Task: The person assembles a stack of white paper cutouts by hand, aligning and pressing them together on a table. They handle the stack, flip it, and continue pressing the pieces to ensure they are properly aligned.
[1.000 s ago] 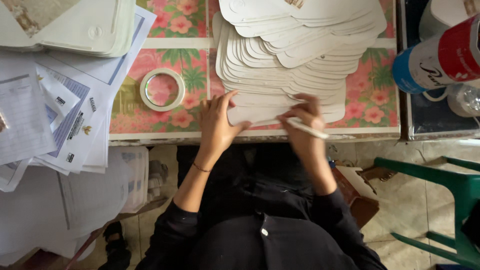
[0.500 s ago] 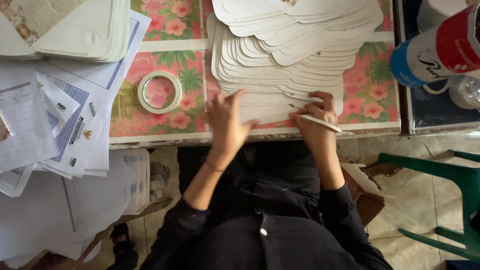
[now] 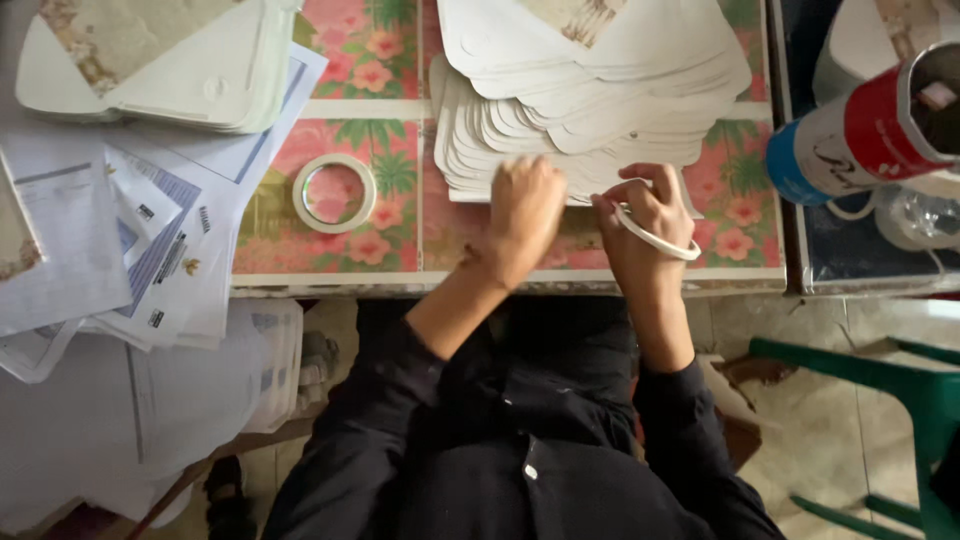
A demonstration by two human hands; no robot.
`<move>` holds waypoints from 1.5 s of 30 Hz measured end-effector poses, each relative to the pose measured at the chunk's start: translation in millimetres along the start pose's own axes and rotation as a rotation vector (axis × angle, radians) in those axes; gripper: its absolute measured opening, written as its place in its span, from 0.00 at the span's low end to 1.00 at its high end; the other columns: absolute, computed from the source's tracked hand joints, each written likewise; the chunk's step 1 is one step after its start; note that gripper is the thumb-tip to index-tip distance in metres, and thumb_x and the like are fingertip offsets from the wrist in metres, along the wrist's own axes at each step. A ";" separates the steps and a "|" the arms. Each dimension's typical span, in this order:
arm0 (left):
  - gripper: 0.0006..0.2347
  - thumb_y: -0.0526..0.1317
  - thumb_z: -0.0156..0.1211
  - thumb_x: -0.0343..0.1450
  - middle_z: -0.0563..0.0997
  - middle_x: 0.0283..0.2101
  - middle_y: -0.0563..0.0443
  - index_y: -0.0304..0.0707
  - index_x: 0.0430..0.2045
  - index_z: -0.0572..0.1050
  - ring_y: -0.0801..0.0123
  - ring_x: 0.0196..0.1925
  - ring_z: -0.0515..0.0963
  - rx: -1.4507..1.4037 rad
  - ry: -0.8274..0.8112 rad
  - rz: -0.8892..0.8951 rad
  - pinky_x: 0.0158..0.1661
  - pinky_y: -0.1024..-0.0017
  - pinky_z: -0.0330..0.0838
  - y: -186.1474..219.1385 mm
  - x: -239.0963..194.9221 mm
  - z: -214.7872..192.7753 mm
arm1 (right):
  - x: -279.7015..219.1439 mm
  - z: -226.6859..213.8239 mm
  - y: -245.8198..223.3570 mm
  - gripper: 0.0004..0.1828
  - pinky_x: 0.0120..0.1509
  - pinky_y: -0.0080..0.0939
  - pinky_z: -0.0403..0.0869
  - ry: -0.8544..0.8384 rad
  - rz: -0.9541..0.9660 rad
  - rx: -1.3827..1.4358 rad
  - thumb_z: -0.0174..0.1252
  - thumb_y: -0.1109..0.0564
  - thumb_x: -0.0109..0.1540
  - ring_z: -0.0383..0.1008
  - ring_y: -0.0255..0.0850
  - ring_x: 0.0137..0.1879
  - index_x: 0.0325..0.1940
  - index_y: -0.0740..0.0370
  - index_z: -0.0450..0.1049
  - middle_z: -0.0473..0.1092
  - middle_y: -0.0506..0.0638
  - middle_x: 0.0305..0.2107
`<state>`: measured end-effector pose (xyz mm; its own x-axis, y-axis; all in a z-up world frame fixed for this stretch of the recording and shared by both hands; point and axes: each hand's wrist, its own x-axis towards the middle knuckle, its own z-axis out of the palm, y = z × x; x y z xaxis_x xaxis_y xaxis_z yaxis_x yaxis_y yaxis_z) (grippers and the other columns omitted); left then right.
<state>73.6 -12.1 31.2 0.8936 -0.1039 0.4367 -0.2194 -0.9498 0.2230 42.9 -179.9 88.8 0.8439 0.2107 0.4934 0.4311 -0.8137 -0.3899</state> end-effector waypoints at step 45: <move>0.54 0.53 0.81 0.64 0.61 0.72 0.16 0.31 0.80 0.47 0.19 0.74 0.64 -0.201 0.301 -0.549 0.68 0.34 0.66 -117.8 97.0 -29.6 | 155.4 42.9 134.5 0.31 0.62 0.75 0.71 -0.056 0.621 0.044 0.63 0.32 0.77 0.77 0.63 0.62 0.66 0.51 0.56 0.73 0.63 0.59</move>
<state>174.5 98.5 73.2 0.7544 0.4950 0.4312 0.1422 -0.7644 0.6288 245.7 -233.4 79.7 0.9562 -0.2654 0.1237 -0.1334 -0.7709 -0.6229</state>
